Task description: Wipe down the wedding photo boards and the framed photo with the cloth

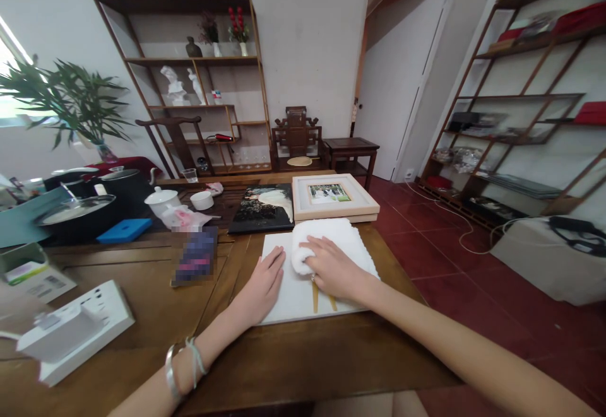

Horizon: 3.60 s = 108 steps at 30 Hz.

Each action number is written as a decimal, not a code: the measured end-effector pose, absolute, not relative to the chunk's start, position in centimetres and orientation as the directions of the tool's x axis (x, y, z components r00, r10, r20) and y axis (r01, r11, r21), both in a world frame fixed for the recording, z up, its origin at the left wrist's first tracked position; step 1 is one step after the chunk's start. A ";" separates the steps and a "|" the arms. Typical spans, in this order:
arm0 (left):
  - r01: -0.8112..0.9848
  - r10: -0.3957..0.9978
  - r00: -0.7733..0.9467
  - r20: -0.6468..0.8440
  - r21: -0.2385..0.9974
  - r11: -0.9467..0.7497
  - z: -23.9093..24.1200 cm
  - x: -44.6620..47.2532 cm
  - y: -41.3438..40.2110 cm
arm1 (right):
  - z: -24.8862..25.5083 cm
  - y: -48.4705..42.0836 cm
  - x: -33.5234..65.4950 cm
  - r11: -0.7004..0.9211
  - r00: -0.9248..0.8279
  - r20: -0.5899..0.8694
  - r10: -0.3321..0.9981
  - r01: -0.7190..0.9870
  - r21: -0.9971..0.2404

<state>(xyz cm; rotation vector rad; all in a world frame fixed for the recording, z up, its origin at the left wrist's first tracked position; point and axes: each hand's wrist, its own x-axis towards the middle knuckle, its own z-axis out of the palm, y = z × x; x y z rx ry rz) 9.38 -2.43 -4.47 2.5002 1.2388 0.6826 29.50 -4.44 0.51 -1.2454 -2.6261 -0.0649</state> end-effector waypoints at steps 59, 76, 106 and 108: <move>0.697 0.829 0.501 0.249 0.452 -0.557 -3.6 9.8 -2.9 | 3.1 1.0 29.3 0.707 -0.685 0.176 0.707 0.689 -0.158; 0.697 0.827 0.498 0.261 0.447 -0.561 -4.3 9.4 -2.6 | -1.4 -10.4 37.4 0.683 -0.669 0.225 0.709 0.730 0.021; 0.709 0.815 0.518 0.258 0.403 -0.578 -4.3 9.5 -2.7 | -1.9 -13.4 37.8 0.709 -0.678 0.244 0.693 0.703 -0.058; 0.705 0.813 0.520 0.263 0.405 -0.582 -4.3 9.5 -2.8 | -2.0 -13.7 37.7 0.714 -0.679 0.252 0.689 0.696 -0.077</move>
